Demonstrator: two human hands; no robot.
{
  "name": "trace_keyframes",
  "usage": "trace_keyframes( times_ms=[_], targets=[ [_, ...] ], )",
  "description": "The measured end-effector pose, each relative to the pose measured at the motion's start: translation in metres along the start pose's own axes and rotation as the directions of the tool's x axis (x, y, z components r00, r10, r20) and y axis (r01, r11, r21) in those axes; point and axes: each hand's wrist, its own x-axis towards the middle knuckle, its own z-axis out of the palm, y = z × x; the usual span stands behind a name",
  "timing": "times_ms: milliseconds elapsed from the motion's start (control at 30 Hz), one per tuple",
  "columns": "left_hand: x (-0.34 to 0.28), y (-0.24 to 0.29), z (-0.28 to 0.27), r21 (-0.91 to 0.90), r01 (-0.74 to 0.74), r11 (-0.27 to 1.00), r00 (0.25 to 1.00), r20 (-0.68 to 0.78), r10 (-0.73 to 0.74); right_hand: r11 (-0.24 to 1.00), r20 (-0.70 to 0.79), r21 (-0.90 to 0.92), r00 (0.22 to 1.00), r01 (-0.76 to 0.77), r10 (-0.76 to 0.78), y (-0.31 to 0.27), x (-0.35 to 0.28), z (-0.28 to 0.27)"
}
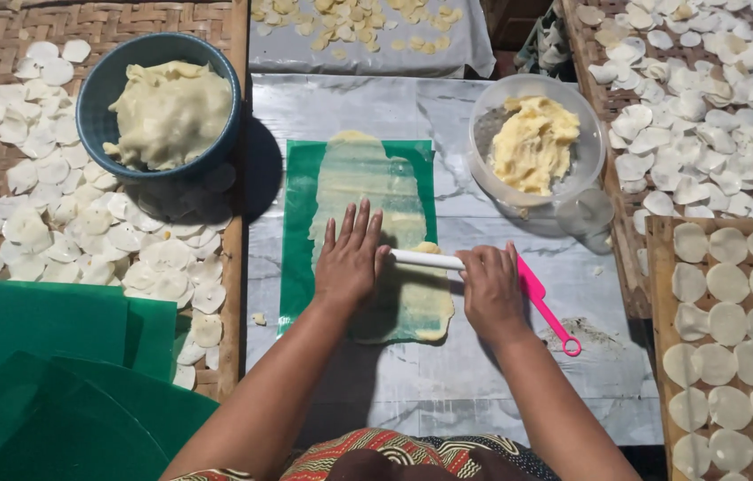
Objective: Rolling out dough on a mat using a rolling pin and a small tube to prepare snacks
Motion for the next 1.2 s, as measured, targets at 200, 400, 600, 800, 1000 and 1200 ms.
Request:
trace_keyframes(
  times_ms=[200,400,600,800,1000,1200],
  targets=[
    [0.002,0.002,0.001,-0.008,0.002,1.000,1.000,0.006,-0.002,0.996,0.207,-0.013,0.974,-0.091,0.092,-0.007,0.008,0.005],
    [0.006,0.009,-0.001,0.008,0.054,0.998,0.999,0.007,-0.054,0.982,0.170,-0.155,0.977,-0.103,0.130,0.000,0.011,0.032],
    [0.044,0.007,-0.004,-0.018,0.165,0.986,0.986,0.014,-0.165,0.946,0.333,-0.129,0.885,-0.298,0.324,-0.013,0.065,0.017],
    [-0.032,0.014,-0.004,-0.020,0.111,0.994,0.986,0.127,-0.107,0.962,0.382,-0.157,0.885,-0.223,0.268,-0.024,-0.002,0.011],
    [-0.073,-0.013,0.001,-0.006,0.393,0.920,0.918,-0.062,-0.392,0.995,0.291,-0.032,0.952,-0.091,0.097,-0.069,0.019,0.011],
    [-0.076,-0.064,0.013,0.058,0.439,0.896,0.898,0.011,-0.441,0.996,0.393,-0.091,0.919,0.017,0.020,-0.093,0.073,0.040]
  ],
)
